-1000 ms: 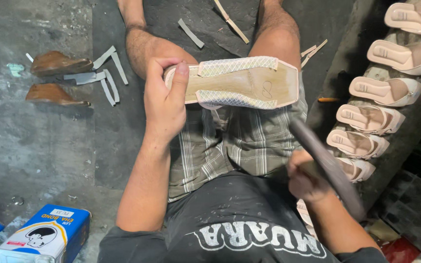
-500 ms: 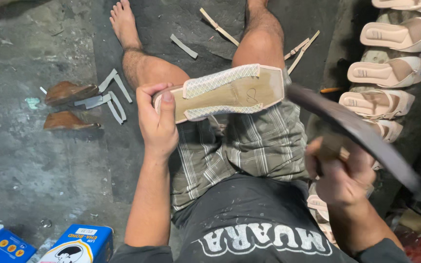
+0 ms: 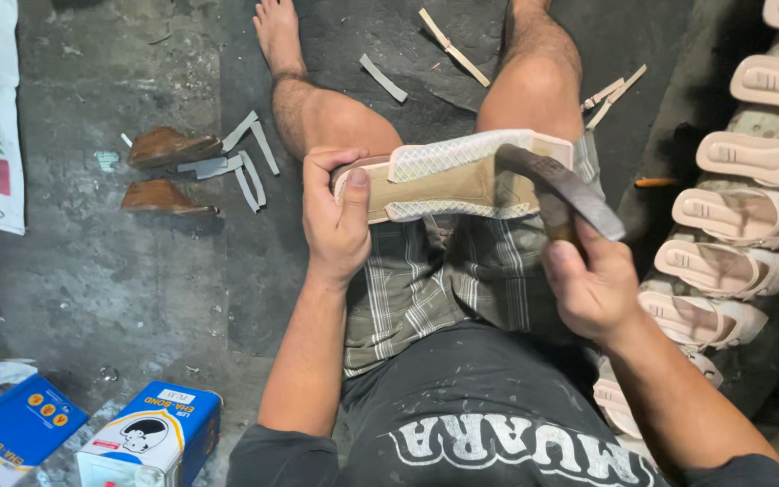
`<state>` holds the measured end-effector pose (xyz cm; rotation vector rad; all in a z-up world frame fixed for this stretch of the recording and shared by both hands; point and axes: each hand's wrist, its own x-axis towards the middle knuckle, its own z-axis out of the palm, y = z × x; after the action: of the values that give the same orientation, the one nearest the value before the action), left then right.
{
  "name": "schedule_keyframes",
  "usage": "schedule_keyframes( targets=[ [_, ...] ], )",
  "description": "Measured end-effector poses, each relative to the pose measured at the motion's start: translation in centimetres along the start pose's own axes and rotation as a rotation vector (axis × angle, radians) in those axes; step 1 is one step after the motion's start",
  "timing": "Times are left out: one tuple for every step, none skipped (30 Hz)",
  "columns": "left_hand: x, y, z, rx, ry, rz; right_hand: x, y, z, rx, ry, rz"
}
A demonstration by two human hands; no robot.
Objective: The person sits on the floor and assembles sandals by hand. They place a patterned insole onto a wooden last, secure it with a hammer, and attach a strap. The process is repeated for multiple units, with finished sandals placed on a nearby rack.
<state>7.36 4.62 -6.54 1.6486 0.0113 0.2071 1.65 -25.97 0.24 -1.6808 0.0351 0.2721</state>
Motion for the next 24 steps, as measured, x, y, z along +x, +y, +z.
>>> schedule_keyframes(
  targets=[
    [0.1,0.0,0.2,0.007,-0.004,-0.002,0.1,-0.6,-0.2,-0.044,0.013,0.041],
    [0.3,-0.1,0.3,0.015,-0.009,-0.003,0.3,-0.9,-0.2,-0.089,0.026,0.082],
    [0.0,-0.1,0.2,0.012,-0.004,-0.010,0.3,-1.1,0.1,0.015,0.030,-0.097],
    [-0.2,-0.1,0.0,0.009,0.001,-0.017,0.3,-1.1,0.4,0.121,0.035,-0.275],
    [-0.2,-0.1,0.1,0.002,-0.001,-0.019,0.4,-1.1,0.6,0.226,0.051,-0.457],
    [-0.3,0.0,0.1,0.010,-0.007,-0.026,0.4,-1.1,0.8,0.083,0.016,-0.259],
    [-0.1,0.0,0.1,0.016,-0.006,-0.022,0.7,-1.1,1.1,-0.062,-0.024,-0.074],
    [0.0,0.1,0.0,0.022,-0.004,-0.017,1.0,-1.3,1.4,-0.209,-0.063,0.111],
    [0.2,0.3,0.0,0.033,0.001,-0.012,1.4,-1.5,1.4,-0.183,-0.057,0.048],
    [0.5,0.3,0.1,0.043,0.005,-0.007,1.6,-1.8,1.4,-0.156,-0.053,-0.015],
    [0.4,0.4,0.1,0.059,0.009,-0.013,1.7,-1.9,1.4,-0.124,-0.052,-0.067],
    [0.3,0.3,0.2,0.074,0.016,-0.015,2.0,-1.8,1.7,0.008,-0.079,-0.249],
    [0.2,0.2,0.2,0.085,0.014,-0.023,2.1,-1.6,2.1,0.141,-0.100,-0.422],
    [0.0,0.2,0.2,0.096,0.013,-0.031,2.2,-1.6,2.3,0.277,-0.125,-0.593],
    [0.1,0.2,0.2,0.097,0.018,-0.023,2.2,-1.8,2.3,0.050,-0.137,-0.386],
    [0.2,0.2,0.2,0.097,0.024,-0.016,2.2,-2.1,2.3,-0.175,-0.152,-0.178],
    [0.5,0.3,0.3,0.097,0.032,-0.008,2.4,-2.5,2.2,-0.398,-0.170,0.030],
    [0.8,0.3,0.4,0.081,0.031,-0.006,2.6,-2.7,2.1,-0.233,-0.153,-0.073],
    [0.6,0.3,0.4,0.067,0.028,-0.019,2.4,-2.8,2.1,-0.062,-0.141,-0.158],
    [0.4,0.2,0.4,0.053,0.025,-0.033,2.3,-2.8,2.1,0.109,-0.127,-0.241],
    [0.4,0.1,0.5,0.059,0.026,-0.023,2.3,-2.8,2.1,-0.043,-0.158,-0.334],
    [0.2,0.0,0.5,0.066,0.028,-0.013,2.3,-2.8,2.2,-0.194,-0.190,-0.428],
    [0.2,0.0,0.5,0.071,0.032,0.002,2.3,-2.9,2.2,-0.256,-0.196,-0.366],
    [0.1,0.1,0.5,0.057,0.037,-0.007,2.3,-3.1,2.4,-0.320,-0.205,-0.305]
  ],
)
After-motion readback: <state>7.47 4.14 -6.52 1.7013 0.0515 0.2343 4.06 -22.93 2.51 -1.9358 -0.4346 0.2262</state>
